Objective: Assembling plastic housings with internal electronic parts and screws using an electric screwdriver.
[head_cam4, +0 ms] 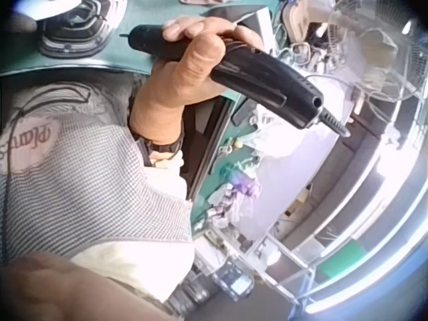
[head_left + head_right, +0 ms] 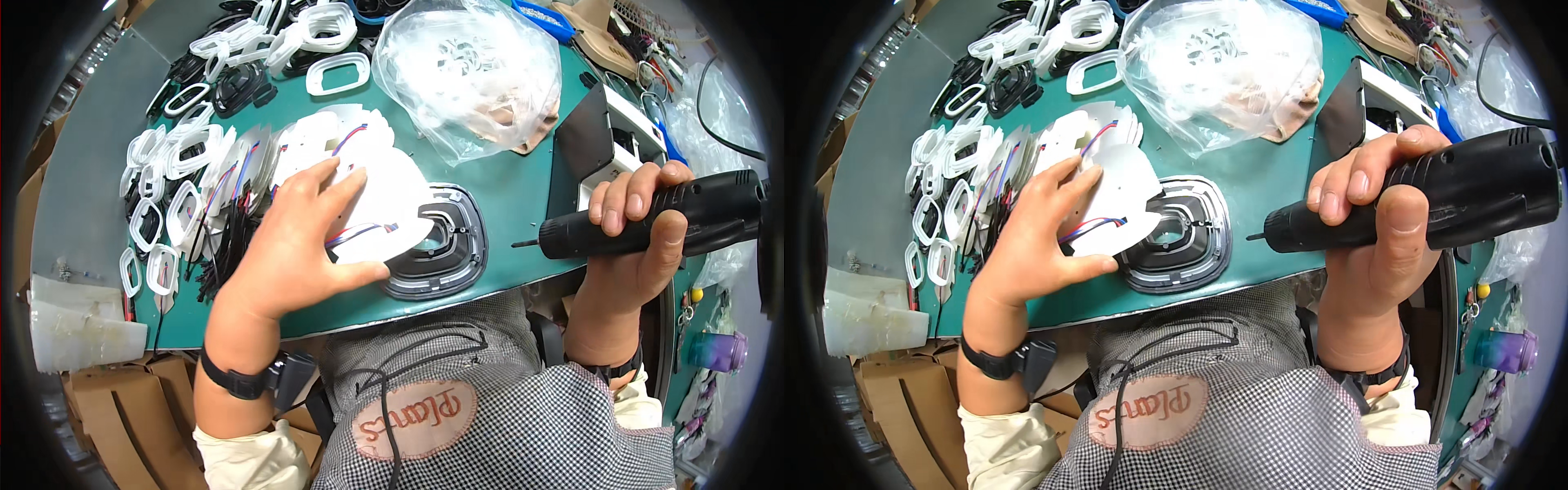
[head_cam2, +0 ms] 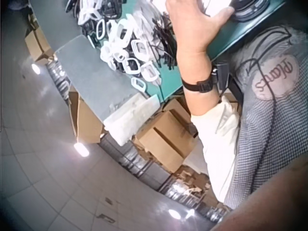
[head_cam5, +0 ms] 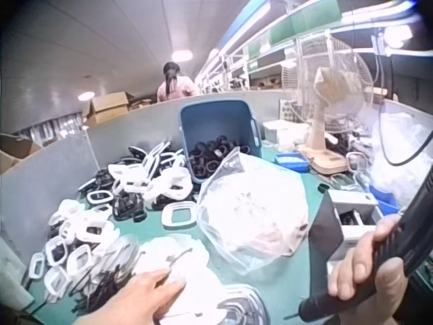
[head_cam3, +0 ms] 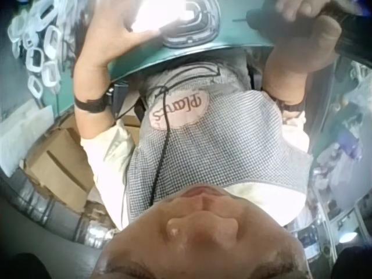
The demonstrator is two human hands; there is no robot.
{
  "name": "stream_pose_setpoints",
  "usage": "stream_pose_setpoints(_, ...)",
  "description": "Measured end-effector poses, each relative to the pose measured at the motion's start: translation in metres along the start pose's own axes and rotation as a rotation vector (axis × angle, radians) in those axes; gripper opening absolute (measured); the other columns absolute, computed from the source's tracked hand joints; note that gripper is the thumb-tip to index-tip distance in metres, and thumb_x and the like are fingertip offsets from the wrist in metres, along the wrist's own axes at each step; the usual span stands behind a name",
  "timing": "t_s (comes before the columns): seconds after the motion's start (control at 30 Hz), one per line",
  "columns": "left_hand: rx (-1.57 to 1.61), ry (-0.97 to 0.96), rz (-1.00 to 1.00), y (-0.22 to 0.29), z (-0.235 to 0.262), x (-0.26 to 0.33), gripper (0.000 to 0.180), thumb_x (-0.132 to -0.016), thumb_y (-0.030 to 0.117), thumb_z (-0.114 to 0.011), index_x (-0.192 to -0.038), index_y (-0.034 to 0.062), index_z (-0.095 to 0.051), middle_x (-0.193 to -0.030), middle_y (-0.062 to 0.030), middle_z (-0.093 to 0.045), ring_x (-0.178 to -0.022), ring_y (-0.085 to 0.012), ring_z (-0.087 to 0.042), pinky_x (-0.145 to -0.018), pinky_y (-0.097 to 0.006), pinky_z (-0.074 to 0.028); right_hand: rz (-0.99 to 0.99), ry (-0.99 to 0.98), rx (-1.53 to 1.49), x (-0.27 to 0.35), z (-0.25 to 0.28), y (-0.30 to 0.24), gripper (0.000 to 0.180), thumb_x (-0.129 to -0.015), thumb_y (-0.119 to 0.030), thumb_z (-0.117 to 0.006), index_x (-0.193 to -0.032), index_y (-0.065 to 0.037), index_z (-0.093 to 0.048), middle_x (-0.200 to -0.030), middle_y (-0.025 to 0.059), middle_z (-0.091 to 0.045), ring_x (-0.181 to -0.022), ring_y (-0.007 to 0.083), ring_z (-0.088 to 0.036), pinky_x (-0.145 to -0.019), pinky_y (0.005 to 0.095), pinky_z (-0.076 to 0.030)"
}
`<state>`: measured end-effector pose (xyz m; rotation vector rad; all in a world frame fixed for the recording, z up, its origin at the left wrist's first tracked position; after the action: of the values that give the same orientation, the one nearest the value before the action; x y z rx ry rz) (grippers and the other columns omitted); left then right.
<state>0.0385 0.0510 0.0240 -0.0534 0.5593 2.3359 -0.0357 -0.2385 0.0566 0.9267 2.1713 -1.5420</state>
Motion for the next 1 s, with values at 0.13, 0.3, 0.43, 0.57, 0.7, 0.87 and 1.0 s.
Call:
stream_pose_setpoints(0.13,0.081,-0.055,-0.04,0.024,-0.016,-0.001,0.091,-0.058,0.039,-0.085,-0.136,0.004,-0.052,-0.141,-0.0259,-0.043,-0.129,-0.0424,-0.042,-0.11,-0.046,-0.034,0.003,0.019,-0.016,0.0,0.007,0.002,0.05,-0.091,-0.041,-0.067,-0.124,-0.008,-0.048,-0.084,0.0036,-0.053,-0.064,0.0141,-0.055,-0.063,0.0319,-0.049)
stream_pose_setpoints(0.3,0.058,-0.081,-0.029,0.036,-0.033,-0.013,0.096,-0.057,0.036,-0.085,-0.138,0.0014,-0.047,-0.142,-0.0241,-0.043,-0.13,-0.0417,-0.042,-0.11,-0.046,-0.034,0.028,0.011,-0.063,-0.002,0.014,0.004,0.063,-0.087,-0.055,-0.066,-0.123,-0.007,-0.048,-0.085,0.0028,-0.053,-0.065,0.0138,-0.055,-0.064,0.0312,-0.049)
stream_pose_setpoints(0.43,0.056,-0.109,-0.06,0.036,-0.045,-0.018,0.097,-0.056,0.036,-0.085,-0.137,-0.0003,-0.047,-0.141,-0.0227,-0.045,-0.129,-0.0407,-0.042,-0.11,-0.046,-0.035,0.074,-0.105,-0.118,-0.004,0.026,-0.005,0.084,-0.077,-0.072,-0.066,-0.127,-0.006,-0.048,-0.086,0.0029,-0.053,-0.065,0.0145,-0.055,-0.065,0.0317,-0.049)
stream_pose_setpoints(0.57,0.062,-0.121,-0.045,0.035,-0.046,-0.016,0.098,-0.054,0.036,-0.085,-0.137,-0.0003,-0.047,-0.14,-0.0214,-0.046,-0.129,-0.0405,-0.043,-0.109,-0.046,-0.035,0.073,-0.053,-0.211,-0.01,0.046,-0.032,0.085,-0.072,-0.067,-0.074,-0.121,0.0,-0.052,-0.085,0.003,-0.049,-0.068,0.0131,-0.051,-0.065,0.0294,-0.043)
stream_pose_setpoints(0.7,0.038,-0.124,-0.066,0.038,-0.052,-0.02,0.1,-0.054,0.039,-0.083,-0.138,0.0,-0.047,-0.141,-0.0212,-0.045,-0.128,-0.0403,-0.043,-0.109,-0.048,-0.034,0.174,0.061,-0.091,-0.016,0.087,-0.073,0.077,-0.073,-0.064,-0.073,-0.116,-0.002,-0.058,-0.084,0.0056,-0.052,-0.068,0.0172,-0.052,-0.067,0.034,-0.043)
stream_pose_setpoints(0.87,0.018,-0.132,-0.019,0.038,-0.053,-0.019,0.102,-0.054,0.043,-0.081,-0.14,0.0013,-0.046,-0.143,-0.0208,-0.044,-0.13,-0.0402,-0.042,-0.109,-0.049,-0.033,0.225,0.016,0.083,-0.012,0.105,-0.068,0.078,-0.076,-0.067,-0.07,-0.117,-0.002,-0.058,-0.084,0.0061,-0.054,-0.068,0.0178,-0.054,-0.064,0.0334,-0.045)
stream_pose_setpoints(1.0,0.052,-0.131,-0.016,0.038,-0.057,-0.021,0.103,-0.053,0.042,-0.081,-0.141,0.0025,-0.046,-0.144,-0.0202,-0.043,-0.132,-0.0401,-0.04,-0.111,-0.049,-0.031,0.191,-0.064,0.085,-0.009,0.102,-0.064,0.081,-0.077,-0.068,-0.068,-0.12,-0.001,-0.052,-0.083,0.0057,-0.055,-0.061,0.0152,-0.054,-0.059,0.0303,-0.046)
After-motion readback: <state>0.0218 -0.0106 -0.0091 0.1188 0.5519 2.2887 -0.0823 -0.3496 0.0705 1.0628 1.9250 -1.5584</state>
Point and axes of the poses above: each hand's wrist, its own x-axis away from the middle knuckle, its own z-axis out of the back of the hand, y = z × x, the point moved 4 cm from there along -x, towards the middle knuckle
